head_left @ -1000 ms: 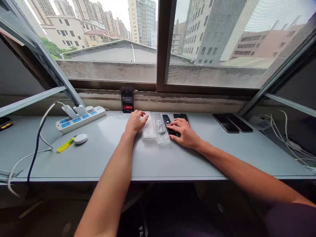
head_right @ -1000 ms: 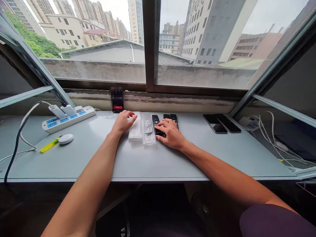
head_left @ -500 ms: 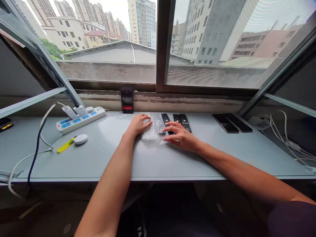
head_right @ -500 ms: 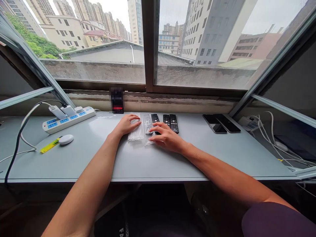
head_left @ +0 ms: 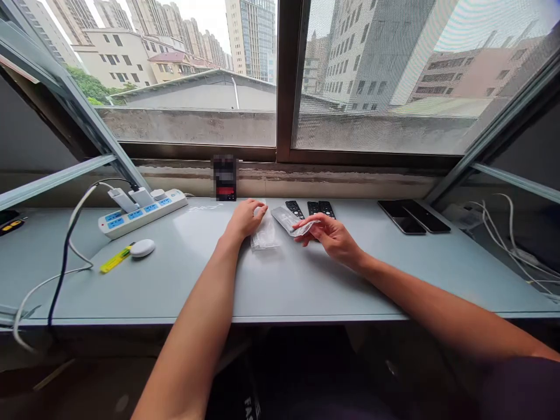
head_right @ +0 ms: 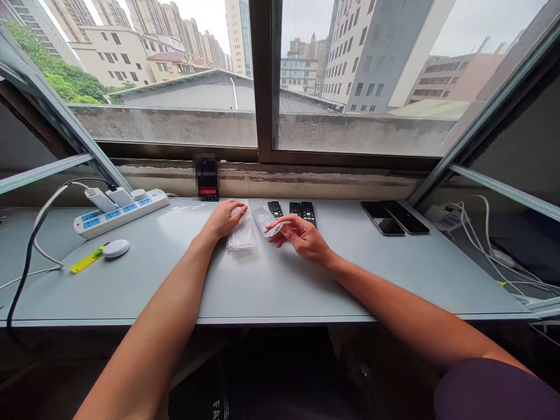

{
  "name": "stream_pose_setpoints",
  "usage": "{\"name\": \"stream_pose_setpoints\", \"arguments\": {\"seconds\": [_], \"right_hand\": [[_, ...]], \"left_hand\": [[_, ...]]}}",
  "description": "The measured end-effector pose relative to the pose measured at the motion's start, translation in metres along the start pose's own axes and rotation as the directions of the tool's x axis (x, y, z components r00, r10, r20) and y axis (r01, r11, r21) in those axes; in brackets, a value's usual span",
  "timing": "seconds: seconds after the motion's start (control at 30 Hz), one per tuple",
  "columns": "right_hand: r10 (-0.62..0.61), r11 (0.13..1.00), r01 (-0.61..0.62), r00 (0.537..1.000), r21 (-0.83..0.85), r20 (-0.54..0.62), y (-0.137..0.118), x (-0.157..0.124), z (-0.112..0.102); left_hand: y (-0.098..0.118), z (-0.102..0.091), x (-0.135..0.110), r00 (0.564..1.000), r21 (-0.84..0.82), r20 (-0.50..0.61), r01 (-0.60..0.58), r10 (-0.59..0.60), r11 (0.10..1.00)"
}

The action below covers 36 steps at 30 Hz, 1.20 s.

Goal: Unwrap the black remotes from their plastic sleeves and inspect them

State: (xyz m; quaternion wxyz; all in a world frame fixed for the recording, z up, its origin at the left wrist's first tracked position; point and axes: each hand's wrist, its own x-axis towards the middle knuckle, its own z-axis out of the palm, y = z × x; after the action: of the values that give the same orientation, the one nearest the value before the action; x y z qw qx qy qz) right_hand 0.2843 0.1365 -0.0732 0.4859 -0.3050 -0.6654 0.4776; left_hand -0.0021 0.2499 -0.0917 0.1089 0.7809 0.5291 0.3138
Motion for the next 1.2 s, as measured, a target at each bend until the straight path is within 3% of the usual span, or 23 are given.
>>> {"name": "stream_pose_setpoints", "arguments": {"seconds": [0.27,0.5,0.6,0.7,0.8,0.9,1.0,1.1,1.2], "right_hand": [[-0.118,0.992,0.116,0.992,-0.058,-0.032,-0.015,-0.002,0.002],[-0.250,0.962,0.257,0.965,-0.089,0.079,-0.019,-0.007,0.003],[-0.263,0.958,0.275,0.954,-0.077,0.143,-0.018,-0.008,0.002],[-0.235,0.965,0.252,0.953,-0.071,0.194,-0.019,-0.010,0.002],[-0.175,0.981,0.190,0.962,-0.051,0.207,-0.019,-0.011,0.003],[-0.082,0.996,0.084,0.989,-0.013,0.121,-0.015,-0.009,0.000],[0.076,0.977,-0.079,0.997,0.197,0.018,-0.008,-0.002,-0.006],[0.266,0.864,-0.313,0.949,0.395,0.170,-0.003,0.005,-0.010],[0.362,0.739,-0.492,0.866,0.460,0.345,-0.002,0.007,-0.010]], "left_hand": [[0.011,-0.004,0.001,0.999,-0.056,-0.030,0.035,-0.036,0.998],[0.031,-0.009,-0.001,0.993,-0.237,-0.097,0.041,-0.065,0.971],[0.035,-0.012,0.000,0.988,-0.435,-0.091,0.073,-0.124,0.897],[0.037,-0.014,0.001,0.977,-0.671,-0.032,0.134,-0.209,0.729],[0.038,-0.017,0.001,0.961,-0.813,0.017,0.174,-0.275,0.557],[0.041,-0.021,0.002,0.932,-0.898,0.032,0.185,-0.360,0.398],[0.045,-0.026,0.003,0.913,-0.946,0.056,0.178,-0.403,0.272],[0.049,-0.029,0.002,0.897,-0.947,0.159,0.257,-0.412,0.193],[0.053,-0.029,-0.001,0.900,-0.911,0.274,0.356,-0.340,0.209]]}}
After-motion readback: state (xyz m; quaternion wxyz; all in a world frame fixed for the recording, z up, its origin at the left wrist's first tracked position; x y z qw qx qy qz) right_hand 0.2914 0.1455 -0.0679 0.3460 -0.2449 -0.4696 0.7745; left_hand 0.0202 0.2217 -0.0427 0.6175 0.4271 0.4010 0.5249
